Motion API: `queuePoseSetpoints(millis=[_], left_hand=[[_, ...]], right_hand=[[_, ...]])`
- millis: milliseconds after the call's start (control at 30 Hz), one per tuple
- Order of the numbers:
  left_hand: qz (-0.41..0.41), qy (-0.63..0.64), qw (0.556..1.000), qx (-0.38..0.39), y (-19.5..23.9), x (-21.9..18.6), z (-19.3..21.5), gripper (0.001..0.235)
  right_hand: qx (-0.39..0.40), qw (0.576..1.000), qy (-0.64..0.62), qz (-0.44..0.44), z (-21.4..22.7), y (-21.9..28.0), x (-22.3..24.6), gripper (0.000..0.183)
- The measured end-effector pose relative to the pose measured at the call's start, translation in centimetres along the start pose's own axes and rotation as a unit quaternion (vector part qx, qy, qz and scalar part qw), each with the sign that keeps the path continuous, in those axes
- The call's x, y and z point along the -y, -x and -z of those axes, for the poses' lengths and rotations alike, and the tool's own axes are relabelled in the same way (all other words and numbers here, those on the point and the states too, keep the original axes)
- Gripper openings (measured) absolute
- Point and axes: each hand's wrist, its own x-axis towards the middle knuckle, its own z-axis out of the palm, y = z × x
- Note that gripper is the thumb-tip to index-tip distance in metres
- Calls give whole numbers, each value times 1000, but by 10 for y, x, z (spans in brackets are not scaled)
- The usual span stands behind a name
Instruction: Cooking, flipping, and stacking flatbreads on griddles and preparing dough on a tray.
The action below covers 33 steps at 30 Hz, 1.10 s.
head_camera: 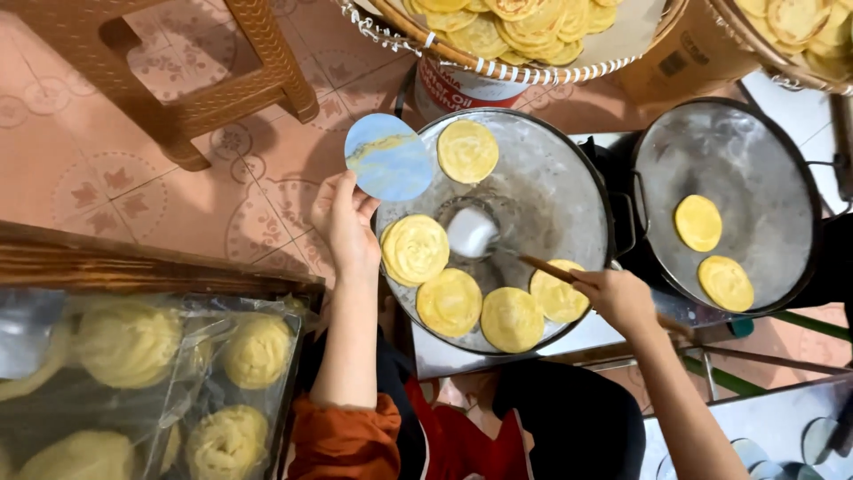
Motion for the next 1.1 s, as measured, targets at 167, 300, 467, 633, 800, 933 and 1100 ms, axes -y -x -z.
queuePoseSetpoints(millis=[167,300,467,633,800,933,1100], left_hand=[[-12,-5,1000,-2,-11,12,11,6],[-14,-2,1000,2,-15,4,19,6],[-32,-1,999,-13,-21,-13,27,6],[-9,7,999,-33,-33,-14,48,5],[7,-12,1000,-18,-22,7,43,5],[7,-47,999,-23,-28,15,46,6],[30,-56,998,3,-40,17,53,3]], right_hand=[[17,994,-30,108,-28,-32,20,31],[45,989,-87,110,-36,-15,17,31],[48,973,-220,51,1,40,-10,32],[-20,990,-139,-10,118,44,-31,26],[-157,974,102,128,250,-92,60,8],[-175,984,29,-22,266,-99,82,19],[-150,978,124,-71,177,112,-28,28]])
